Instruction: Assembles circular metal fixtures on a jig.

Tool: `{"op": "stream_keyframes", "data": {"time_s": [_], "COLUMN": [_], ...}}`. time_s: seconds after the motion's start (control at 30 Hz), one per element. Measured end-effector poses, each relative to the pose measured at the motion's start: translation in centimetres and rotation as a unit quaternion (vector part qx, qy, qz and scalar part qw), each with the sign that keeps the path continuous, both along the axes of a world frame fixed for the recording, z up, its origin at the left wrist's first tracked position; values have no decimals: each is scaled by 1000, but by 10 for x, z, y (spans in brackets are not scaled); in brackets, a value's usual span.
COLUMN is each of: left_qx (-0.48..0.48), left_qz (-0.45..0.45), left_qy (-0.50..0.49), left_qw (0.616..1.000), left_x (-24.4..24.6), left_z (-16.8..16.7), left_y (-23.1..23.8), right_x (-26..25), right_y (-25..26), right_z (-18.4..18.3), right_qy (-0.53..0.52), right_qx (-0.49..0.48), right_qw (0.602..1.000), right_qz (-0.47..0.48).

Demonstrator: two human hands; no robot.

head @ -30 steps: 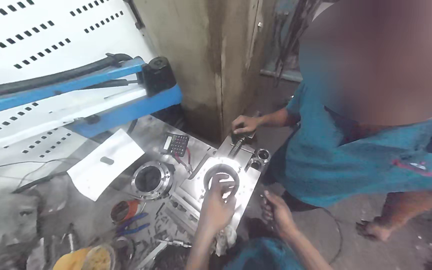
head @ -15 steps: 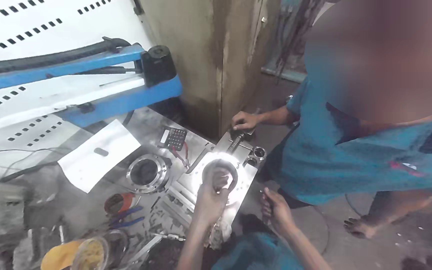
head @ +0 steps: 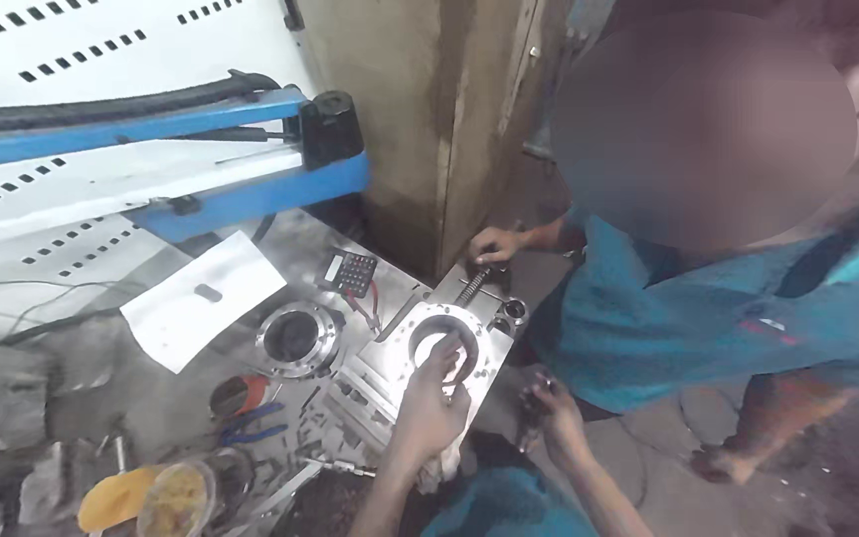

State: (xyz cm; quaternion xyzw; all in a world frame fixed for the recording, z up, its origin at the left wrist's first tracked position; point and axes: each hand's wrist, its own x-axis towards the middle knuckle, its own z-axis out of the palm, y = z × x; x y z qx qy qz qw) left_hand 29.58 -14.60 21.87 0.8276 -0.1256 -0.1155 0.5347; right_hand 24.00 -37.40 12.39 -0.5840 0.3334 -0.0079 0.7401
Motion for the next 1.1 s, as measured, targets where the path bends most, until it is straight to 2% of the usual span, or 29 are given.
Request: {"op": "stream_keyframes", "data": {"time_s": [0.1,0.2,0.27,0.47,0.57,0.63,0.73,0.83,0.97,1.1], "left_qx": [-50,17,40,90,130,153,159,134,68,39], "left_qz": [53,125,146,192,228,256,297,318,334,388], "left_qy": [-65,-223,-273,-183,-152,-139,-133,-155,-127,-77], "left_qw": [995,967,950,960,953,944,932,926,932,918], "left_x": [-15,-44,-69,-151,-177,-188,-199,-205,-216,-233], "left_z": [-8,-19,-28,-49,-50,-49,-49,-55,-61,-77], "left_y": [2,8,21,83,108,118,122,120,105,94], "right_x": [-7,-10,-8,34,47,51,56,69,104,123], "right_y": [5,9,8,14,15,13,13,25,53,74], "right_z": [3,6,11,45,61,71,92,118,139,146], "right_qy": [-15,10,18,-73,-118,-165,-216,-176,-95,-25], "right_qx": [2,-10,-13,-51,-113,-196,-345,-523,-589,-634], "right_qw": [1000,998,995,989,968,932,850,730,606,508], "right_qz": [21,67,98,118,188,256,334,404,526,582]}}
